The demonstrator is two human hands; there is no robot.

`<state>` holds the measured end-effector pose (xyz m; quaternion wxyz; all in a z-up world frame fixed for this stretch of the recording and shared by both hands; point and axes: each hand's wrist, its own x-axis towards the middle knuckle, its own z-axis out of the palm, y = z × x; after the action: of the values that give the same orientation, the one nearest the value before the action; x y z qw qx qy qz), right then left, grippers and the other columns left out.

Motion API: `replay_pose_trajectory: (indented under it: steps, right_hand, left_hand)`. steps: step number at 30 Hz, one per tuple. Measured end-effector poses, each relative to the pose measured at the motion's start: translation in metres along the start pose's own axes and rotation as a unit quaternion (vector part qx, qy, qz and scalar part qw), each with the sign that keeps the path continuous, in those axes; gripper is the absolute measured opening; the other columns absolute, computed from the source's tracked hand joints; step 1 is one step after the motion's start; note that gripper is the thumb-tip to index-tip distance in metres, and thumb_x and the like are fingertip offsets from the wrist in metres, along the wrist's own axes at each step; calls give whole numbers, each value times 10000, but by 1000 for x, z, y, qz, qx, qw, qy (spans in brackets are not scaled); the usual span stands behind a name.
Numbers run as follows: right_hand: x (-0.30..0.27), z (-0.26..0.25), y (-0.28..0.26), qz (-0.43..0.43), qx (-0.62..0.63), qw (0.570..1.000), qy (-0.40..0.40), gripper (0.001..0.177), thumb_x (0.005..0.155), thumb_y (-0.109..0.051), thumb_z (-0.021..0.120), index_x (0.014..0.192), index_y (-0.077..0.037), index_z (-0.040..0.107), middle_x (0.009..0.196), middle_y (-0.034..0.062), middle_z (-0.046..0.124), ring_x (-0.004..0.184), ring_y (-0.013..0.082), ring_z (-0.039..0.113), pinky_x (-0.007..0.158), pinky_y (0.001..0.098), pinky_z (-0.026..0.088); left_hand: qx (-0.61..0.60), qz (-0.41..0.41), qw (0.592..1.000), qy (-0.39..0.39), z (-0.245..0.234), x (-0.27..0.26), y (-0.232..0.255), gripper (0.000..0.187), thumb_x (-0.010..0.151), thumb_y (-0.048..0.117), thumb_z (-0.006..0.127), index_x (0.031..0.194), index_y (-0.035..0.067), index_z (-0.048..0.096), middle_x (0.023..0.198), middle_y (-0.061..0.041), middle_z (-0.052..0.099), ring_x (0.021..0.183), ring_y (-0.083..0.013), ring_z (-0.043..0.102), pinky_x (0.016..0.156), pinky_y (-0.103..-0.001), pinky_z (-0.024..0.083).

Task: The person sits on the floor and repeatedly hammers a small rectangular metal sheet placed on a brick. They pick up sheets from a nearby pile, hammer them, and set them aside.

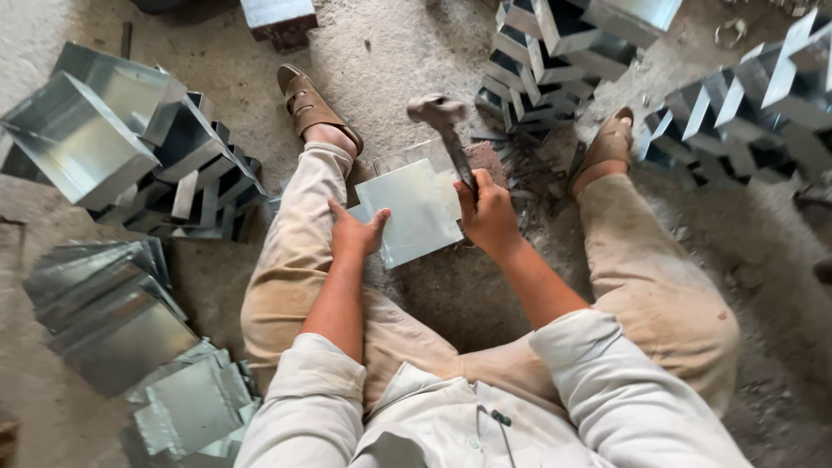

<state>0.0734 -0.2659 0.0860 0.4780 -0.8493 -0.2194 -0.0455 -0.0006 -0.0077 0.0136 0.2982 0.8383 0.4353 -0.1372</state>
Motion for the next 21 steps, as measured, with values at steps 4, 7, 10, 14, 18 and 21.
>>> replay_pose_trajectory:
  steps: [4,7,10,14,18,21]
  right_hand:
    - [-9,9,16,-36,17,999,31,279,1066,-302,601,1032,-41,509,754,229,639,750,472,663,612,535,497]
    - [-20,8,37,60,-207,970,-112,296,983,-312,617,1074,-35,565,716,257,636,689,518,635,598,580,479]
    - [-21,-1,40,81,-183,976,-90,305,1015,-371,603,1028,-68,573,753,240,663,739,502,655,604,555,487]
    - [-28,-8,35,24,-80,996,-26,308,1069,-367,587,1023,-68,529,754,243,653,734,488,663,617,538,503]
    - [-47,1,45,9,-104,994,-43,338,1073,-359,541,1043,-24,510,758,234,652,697,484,649,567,547,475]
    - [-47,1,42,22,-186,980,-69,314,1031,-370,571,1011,-57,556,736,229,664,657,492,626,533,561,460]
  left_hand:
    - [-16,-2,1000,9,0,-4,-1,1455,701,801,734,1645,63,-93,1350,-284,621,1190,-411,647,989,-483,528]
    - [-26,17,999,30,3,-6,-1,1457,702,804,762,1611,59,-100,1337,-287,605,1175,-416,635,969,-491,519]
    - [-59,6,998,29,1,-6,1,1446,693,787,761,1617,64,-84,1338,-271,608,1159,-409,650,942,-481,540]
    - [-81,4,996,40,3,-10,0,1401,703,762,765,1650,94,-20,1282,-280,650,1142,-422,661,941,-485,539]
    - [-104,18,992,66,8,-4,-4,1384,683,756,790,1648,90,55,1261,-293,657,1145,-436,655,950,-494,531]
    - [-136,26,985,102,18,8,-8,1350,692,736,807,1649,82,114,1270,-318,644,1161,-459,640,975,-498,519]
